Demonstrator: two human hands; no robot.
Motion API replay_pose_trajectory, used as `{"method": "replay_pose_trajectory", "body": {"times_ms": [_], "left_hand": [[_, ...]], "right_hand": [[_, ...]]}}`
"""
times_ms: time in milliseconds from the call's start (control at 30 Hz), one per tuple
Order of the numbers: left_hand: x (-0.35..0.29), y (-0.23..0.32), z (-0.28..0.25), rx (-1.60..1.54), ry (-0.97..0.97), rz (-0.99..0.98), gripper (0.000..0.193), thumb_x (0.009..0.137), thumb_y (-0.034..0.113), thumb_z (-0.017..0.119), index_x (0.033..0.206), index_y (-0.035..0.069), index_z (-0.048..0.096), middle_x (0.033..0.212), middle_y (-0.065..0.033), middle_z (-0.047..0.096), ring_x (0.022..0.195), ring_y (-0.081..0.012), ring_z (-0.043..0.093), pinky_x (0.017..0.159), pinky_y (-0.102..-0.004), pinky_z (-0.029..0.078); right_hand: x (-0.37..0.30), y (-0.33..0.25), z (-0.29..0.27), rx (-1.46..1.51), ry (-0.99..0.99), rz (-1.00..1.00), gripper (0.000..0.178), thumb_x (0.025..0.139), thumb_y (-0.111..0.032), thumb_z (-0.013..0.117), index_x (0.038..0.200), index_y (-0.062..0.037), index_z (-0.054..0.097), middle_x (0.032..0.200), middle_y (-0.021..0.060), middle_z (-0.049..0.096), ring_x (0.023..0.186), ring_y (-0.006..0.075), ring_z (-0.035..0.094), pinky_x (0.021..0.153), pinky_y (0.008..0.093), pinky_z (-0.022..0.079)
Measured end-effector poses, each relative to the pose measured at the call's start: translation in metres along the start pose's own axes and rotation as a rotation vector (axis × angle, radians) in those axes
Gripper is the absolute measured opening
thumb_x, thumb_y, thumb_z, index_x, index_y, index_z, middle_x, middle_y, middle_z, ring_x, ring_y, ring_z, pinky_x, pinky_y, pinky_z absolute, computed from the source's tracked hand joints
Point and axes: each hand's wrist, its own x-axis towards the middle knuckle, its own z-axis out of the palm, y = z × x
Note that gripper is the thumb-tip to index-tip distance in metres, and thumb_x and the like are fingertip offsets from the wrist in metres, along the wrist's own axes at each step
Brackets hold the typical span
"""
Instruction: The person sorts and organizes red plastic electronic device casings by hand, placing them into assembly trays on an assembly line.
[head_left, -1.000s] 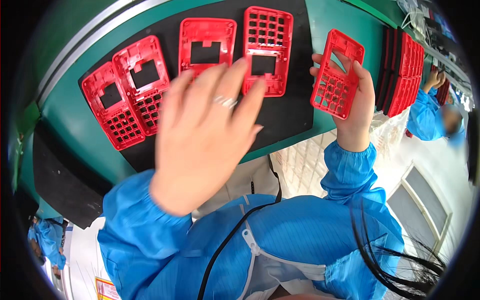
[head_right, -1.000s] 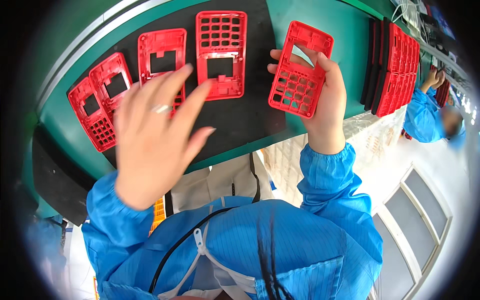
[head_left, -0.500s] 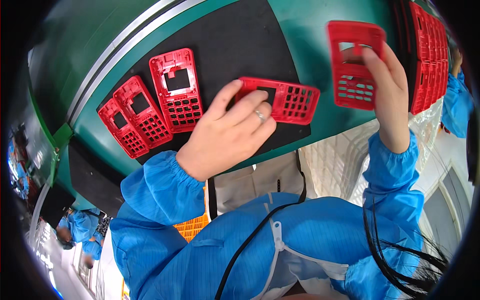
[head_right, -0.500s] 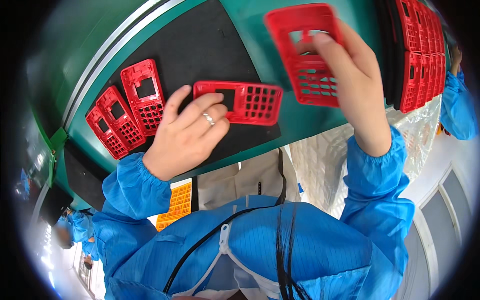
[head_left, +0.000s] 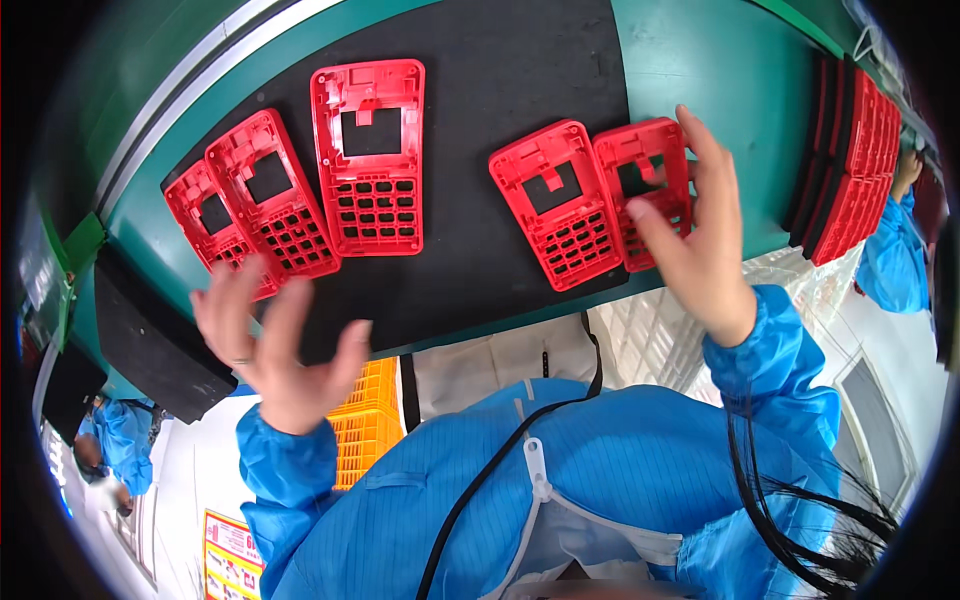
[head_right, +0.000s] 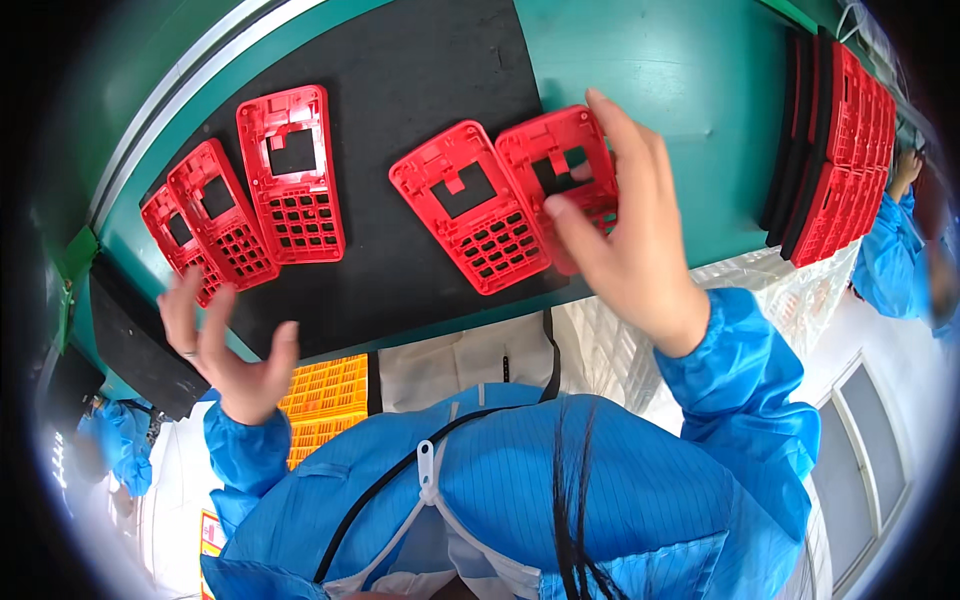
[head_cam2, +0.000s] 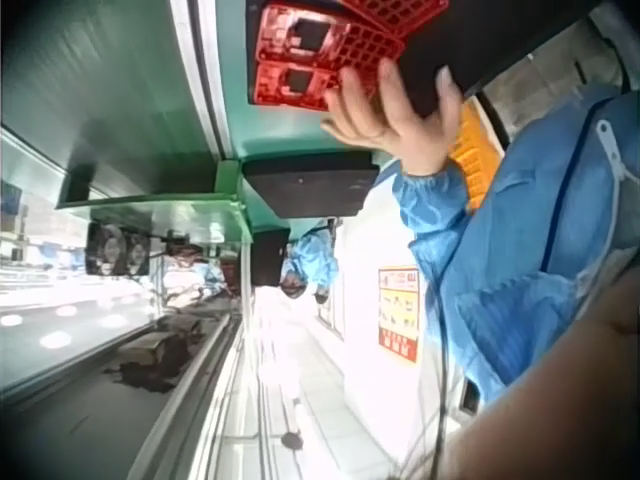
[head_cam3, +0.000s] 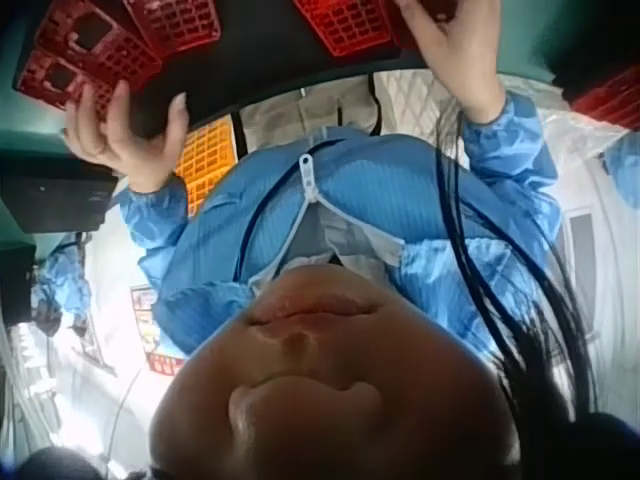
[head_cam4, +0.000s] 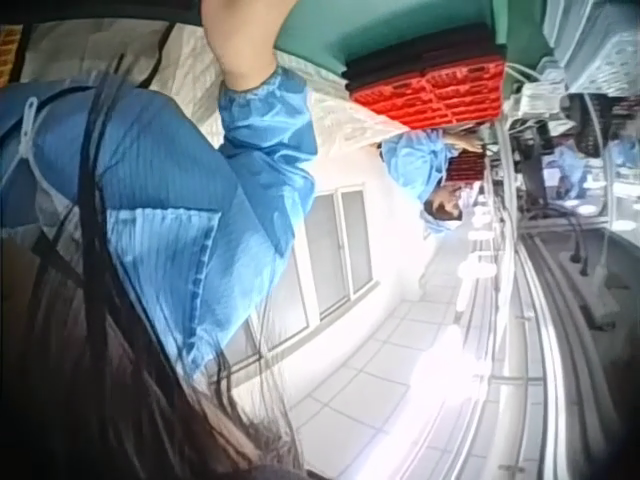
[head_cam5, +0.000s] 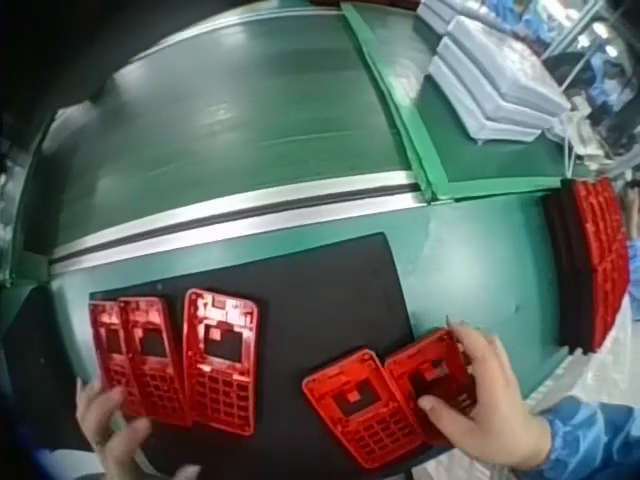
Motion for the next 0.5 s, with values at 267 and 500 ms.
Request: {"method": "replay_pose_trajectory", "body": {"times_ms": [267, 500], "left_hand": [[-0.031, -0.053, 0.019, -0.048, -0.031, -0.149, 0.075, 0.06, 0.032, 0.085, 0.126, 0.02, 0.053, 0.147, -0.0156, 0.028, 0.137, -0.0426, 0.015, 0.107, -0.0516, 0.026], [-0.022, -0.045, 0.027, 0.009, -0.012, -0.169, 0.061, 0.065, 0.029, 0.082, 0.12, 0.019, 0.059, 0.142, -0.0128, 0.035, 0.135, -0.0433, 0.021, 0.106, -0.0485, 0.032]], "right_hand": [[-0.023, 0.009, 0.013, -0.513, -0.293, -0.402, 0.083, 0.046, -0.034, 0.087, 0.124, -0.029, 0.057, 0.146, 0.018, 0.025, 0.134, 0.0452, 0.019, 0.106, 0.0524, 0.028], [0.028, -0.025, 0.052, -0.643, -0.04, -0.496, 0.086, 0.048, -0.033, 0.087, 0.127, -0.0256, 0.054, 0.145, 0.0151, 0.029, 0.132, 0.0426, 0.023, 0.105, 0.0514, 0.03]]}}
